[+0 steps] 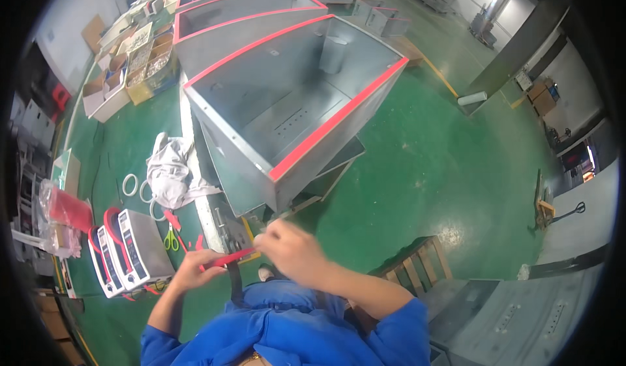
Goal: The person applies red protective tape along the edges of a large metal appliance casing. They smooth the tape by hand and use scissors to trim the excess at the corners and ends.
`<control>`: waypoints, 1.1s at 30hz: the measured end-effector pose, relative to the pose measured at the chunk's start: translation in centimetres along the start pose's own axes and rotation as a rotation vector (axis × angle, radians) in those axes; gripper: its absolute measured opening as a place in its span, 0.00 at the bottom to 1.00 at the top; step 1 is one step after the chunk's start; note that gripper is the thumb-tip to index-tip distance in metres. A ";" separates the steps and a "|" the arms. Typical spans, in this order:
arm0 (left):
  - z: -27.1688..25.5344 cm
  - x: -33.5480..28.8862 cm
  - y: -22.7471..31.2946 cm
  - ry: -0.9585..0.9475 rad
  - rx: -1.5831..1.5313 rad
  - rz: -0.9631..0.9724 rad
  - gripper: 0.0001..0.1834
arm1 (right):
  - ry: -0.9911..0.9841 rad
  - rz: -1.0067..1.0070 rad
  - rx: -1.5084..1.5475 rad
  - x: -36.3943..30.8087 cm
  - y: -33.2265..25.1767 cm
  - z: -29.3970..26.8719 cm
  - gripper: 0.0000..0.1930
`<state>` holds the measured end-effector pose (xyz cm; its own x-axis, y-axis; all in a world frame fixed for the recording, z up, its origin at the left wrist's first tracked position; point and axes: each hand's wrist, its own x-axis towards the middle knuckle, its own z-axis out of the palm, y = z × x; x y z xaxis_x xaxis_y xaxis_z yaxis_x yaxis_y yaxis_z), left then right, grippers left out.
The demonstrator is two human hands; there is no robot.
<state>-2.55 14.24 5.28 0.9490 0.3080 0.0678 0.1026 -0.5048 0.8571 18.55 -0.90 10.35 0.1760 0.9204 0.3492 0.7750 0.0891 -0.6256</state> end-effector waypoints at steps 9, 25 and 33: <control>-12.5 6.9 -2.3 0.158 0.178 -0.090 0.10 | 0.243 0.243 0.174 3.9 4.0 -9.4 0.07; -22.6 22.4 -6.2 0.275 -0.526 -0.217 0.08 | 0.088 0.927 0.604 8.5 2.5 -7.0 0.06; -23.0 25.4 -8.4 0.246 -0.517 -0.172 0.09 | 0.082 0.911 0.361 8.7 3.1 -5.2 0.07</control>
<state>13.83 44.92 11.54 0.8284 0.5593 -0.0310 0.0319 0.0081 0.9995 25.64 5.41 15.13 0.6664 0.6665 -0.3342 0.0919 -0.5183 -0.8503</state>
